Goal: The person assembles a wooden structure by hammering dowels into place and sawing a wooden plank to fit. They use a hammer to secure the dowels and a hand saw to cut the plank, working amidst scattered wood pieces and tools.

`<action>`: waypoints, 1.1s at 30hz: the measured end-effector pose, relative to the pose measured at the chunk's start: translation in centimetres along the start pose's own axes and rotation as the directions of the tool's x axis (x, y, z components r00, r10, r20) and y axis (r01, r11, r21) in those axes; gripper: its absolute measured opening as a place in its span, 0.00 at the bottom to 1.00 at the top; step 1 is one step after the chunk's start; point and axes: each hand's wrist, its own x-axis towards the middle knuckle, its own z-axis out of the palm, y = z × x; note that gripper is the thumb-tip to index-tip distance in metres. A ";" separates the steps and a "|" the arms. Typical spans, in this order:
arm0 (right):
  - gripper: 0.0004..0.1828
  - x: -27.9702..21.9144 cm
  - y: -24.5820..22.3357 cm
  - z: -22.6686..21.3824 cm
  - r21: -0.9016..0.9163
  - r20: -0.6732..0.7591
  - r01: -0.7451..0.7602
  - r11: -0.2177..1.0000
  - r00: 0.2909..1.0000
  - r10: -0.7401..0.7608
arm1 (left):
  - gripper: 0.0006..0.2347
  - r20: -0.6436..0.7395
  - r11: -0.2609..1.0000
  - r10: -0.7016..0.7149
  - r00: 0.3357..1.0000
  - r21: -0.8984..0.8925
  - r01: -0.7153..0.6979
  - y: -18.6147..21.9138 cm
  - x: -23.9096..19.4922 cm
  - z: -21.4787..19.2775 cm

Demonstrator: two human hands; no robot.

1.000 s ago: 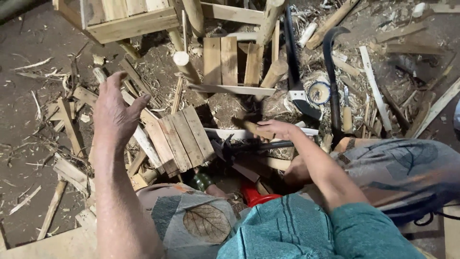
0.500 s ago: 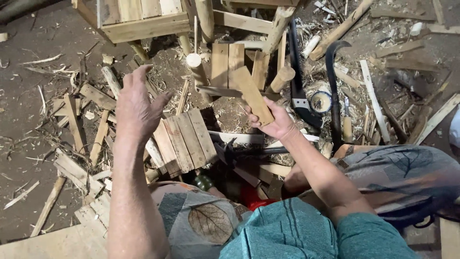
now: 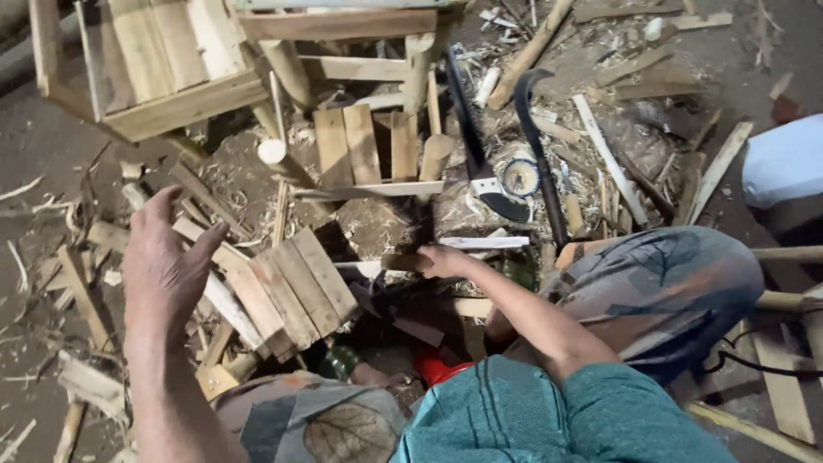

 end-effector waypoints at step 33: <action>0.22 1.3 31.9 -23.4 -0.031 -0.772 -0.587 0.809 0.528 0.354 | 0.29 0.140 0.926 -0.112 0.984 0.373 0.053 5.2 3.3 3.5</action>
